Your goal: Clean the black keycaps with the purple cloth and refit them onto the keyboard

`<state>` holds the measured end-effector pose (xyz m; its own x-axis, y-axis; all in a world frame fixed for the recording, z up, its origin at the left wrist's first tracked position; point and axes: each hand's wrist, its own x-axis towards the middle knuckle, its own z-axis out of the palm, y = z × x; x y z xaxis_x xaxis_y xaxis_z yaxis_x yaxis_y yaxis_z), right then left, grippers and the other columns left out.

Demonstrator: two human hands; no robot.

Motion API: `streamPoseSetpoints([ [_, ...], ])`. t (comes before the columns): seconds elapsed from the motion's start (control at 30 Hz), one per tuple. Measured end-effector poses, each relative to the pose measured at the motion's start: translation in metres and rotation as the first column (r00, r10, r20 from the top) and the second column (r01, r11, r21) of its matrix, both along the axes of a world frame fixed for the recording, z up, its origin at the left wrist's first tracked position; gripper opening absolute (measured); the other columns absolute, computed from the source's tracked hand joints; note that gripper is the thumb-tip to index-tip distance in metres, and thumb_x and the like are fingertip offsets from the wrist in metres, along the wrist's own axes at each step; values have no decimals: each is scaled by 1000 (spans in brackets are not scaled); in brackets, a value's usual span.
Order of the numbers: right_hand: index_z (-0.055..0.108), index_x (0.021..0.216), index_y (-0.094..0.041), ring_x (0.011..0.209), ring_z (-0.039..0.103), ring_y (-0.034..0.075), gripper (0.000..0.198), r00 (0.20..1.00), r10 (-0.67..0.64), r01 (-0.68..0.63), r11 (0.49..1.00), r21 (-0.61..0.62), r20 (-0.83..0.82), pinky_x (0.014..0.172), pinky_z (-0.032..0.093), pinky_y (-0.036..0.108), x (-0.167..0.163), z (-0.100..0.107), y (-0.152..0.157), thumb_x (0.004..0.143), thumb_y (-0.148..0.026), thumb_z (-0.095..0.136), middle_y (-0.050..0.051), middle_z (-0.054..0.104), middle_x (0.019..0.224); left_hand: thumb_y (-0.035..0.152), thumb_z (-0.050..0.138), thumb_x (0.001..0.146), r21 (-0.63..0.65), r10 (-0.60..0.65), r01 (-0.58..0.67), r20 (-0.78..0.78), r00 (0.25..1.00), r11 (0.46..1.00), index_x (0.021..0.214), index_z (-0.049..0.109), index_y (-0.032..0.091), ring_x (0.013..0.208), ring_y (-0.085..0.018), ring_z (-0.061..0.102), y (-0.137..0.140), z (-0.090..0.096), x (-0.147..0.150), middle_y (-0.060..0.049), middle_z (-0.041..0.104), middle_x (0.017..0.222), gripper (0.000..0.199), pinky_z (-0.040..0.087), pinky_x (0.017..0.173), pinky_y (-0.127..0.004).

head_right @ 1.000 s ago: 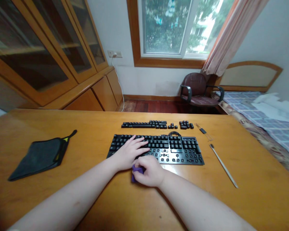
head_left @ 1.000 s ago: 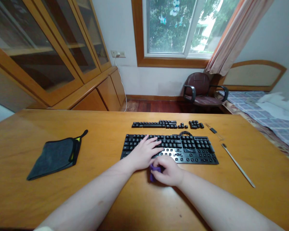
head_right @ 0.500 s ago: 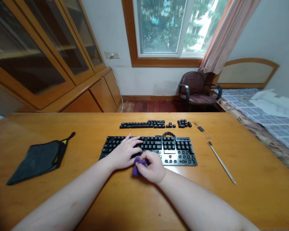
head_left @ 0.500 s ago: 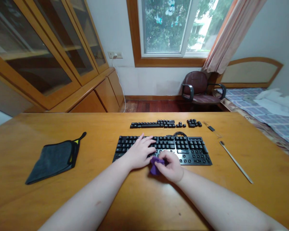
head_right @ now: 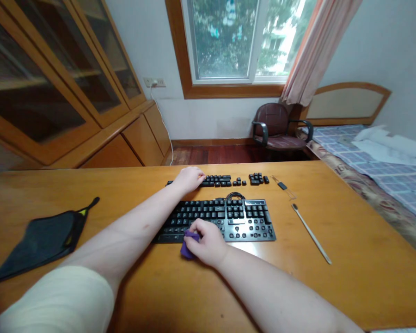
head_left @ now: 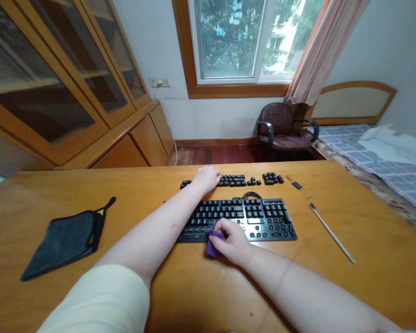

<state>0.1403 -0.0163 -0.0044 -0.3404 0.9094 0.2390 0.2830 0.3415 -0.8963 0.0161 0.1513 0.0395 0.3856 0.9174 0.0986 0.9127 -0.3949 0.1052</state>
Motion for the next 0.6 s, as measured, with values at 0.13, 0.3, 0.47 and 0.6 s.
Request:
streamPoseSetpoints([
  [0.13,49,66,-20,57,47,11,8,1000,5,-5,1000,10,4,56,36,22,0,-1,1,70,-19,57,-4,52,62,34,49,81,-66,23,-25,-27,999,998,90,72,24,94,-24,59,32,-12,9,-8,69,98,27,43,83,-34],
  [0.3,49,67,-21,56,46,10,9,1000,-2,2,1000,-10,-9,54,36,21,-1,-1,2,70,-21,57,-5,51,61,37,48,82,-128,24,-28,-29,999,991,92,71,26,92,-24,60,43,-24,12,-7,69,99,28,45,81,-33],
  [0.47,49,67,-20,55,44,10,10,1000,-20,20,999,-31,-16,53,35,21,-1,-1,2,70,-22,58,-5,48,59,38,48,81,-148,42,-44,-17,999,988,91,71,24,93,-24,60,49,-27,13,-8,69,99,29,45,82,-33],
  [0.6,49,66,-20,55,45,10,10,999,-24,23,999,-37,-27,53,34,21,-2,-1,2,69,-22,59,-5,48,59,35,46,81,-149,60,-59,-1,998,987,91,70,22,93,-25,61,54,-27,12,-9,69,100,29,45,81,-34],
])
